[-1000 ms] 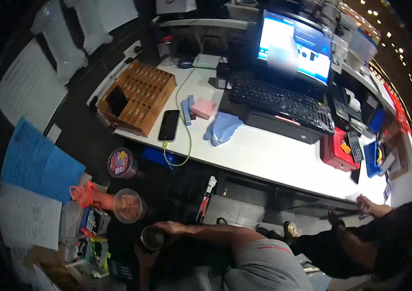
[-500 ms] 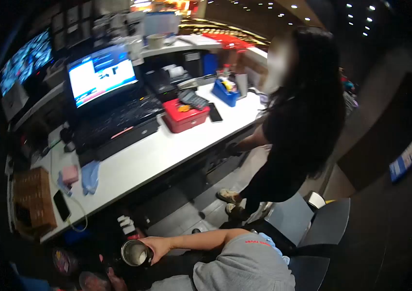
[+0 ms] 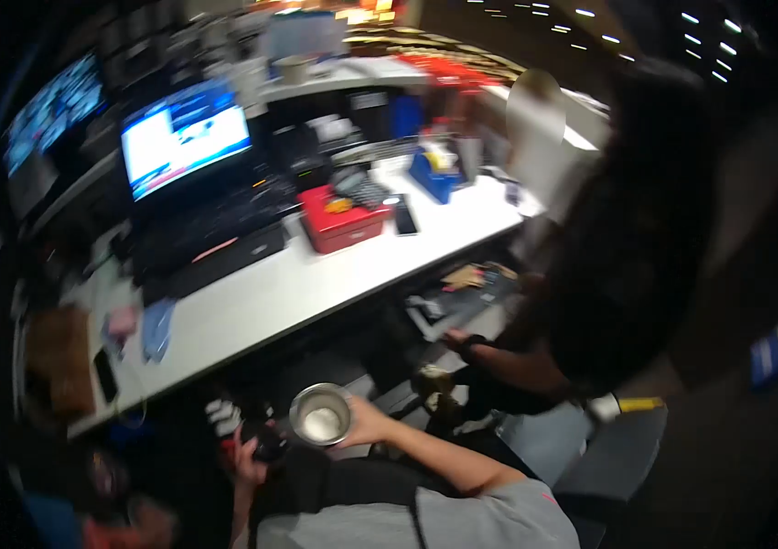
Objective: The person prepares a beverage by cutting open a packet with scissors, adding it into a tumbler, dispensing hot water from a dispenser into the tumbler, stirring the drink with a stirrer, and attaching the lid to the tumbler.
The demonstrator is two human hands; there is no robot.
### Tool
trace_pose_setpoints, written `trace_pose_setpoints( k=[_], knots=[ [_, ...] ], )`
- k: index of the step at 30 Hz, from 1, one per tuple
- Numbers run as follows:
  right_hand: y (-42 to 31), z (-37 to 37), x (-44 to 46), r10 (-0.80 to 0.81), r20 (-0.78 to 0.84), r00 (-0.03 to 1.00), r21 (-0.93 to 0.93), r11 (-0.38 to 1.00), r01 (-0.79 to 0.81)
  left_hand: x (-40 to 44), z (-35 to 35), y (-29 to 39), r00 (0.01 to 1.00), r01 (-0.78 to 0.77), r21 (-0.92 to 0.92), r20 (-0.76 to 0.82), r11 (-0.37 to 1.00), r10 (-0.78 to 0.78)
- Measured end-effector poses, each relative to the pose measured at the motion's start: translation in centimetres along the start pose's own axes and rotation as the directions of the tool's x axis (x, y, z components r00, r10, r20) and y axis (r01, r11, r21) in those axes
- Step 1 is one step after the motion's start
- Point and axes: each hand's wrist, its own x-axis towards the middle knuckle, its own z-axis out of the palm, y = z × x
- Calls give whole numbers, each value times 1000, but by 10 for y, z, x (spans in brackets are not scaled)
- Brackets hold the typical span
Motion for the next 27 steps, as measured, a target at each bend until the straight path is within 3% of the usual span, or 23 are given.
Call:
trace_pose_setpoints(
  k=[3, 4, 5, 7, 8, 9, 10, 12, 13, 14, 16, 17, 18, 22, 24, 27],
  knots=[
    [-10, -29, 4, 96, 10, 995, 143, 985, -97, 7, 39, 9, 992, -26, 84, -121, 996, 36],
    [-9, -34, 4, 148, 40, 988, 82, 985, -151, 8, 51, 15, 988, -36, 141, -146, 989, 56],
    [3, -32, 2, 106, 12, 994, 127, 986, -106, 9, 59, 18, 984, -32, 192, -163, 981, 64],
    [10, -29, -1, 208, 20, 978, 157, 965, -208, 11, 61, 22, 984, 0, 192, -173, 981, 34],
    [25, -32, -1, 165, 148, 975, 38, 984, -172, 13, 54, 19, 989, 59, 69, -138, 996, -49],
    [45, -32, -3, 173, 176, 969, 146, 969, -200, 16, 45, 12, 988, 89, -31, -124, 996, -93],
    [42, -31, 2, 135, 185, 973, 69, 986, -150, 18, 42, 9, 986, 110, -92, -116, 990, -120],
    [39, -26, 8, 290, 198, 936, 186, 927, -327, 27, 29, 11, 983, 176, -42, -50, 983, -178],
    [27, -24, 16, 228, 148, 962, 18, 972, -234, 35, 21, 10, 987, 156, 60, -34, 986, -154],
    [12, -16, 23, 241, 3, 971, 84, 967, -240, 43, 13, 9, 991, 134, 158, -13, 978, -133],
    [22, -8, 23, 241, -22, 970, -40, 969, -242, 59, 9, 19, 990, 122, 159, 53, 980, -132],
    [25, -4, 25, 262, -7, 965, 57, 964, -261, 67, 7, 25, 989, 115, 163, 72, 980, -129],
    [19, -1, 31, 279, -9, 960, 34, 960, -279, 75, 5, 31, 988, 109, 166, 93, 980, -126],
    [30, 11, 33, 272, -81, 959, 8, 962, -272, 98, -13, 33, 979, 177, 94, 84, 980, -185],
    [34, 17, 32, 217, -116, 969, -91, 969, -228, 105, -25, 23, 959, 273, -78, 99, 959, -265],
    [37, 26, 38, 287, -123, 950, -79, 951, -298, 120, -25, 25, 921, 387, -197, 126, 901, -368]
  ],
)
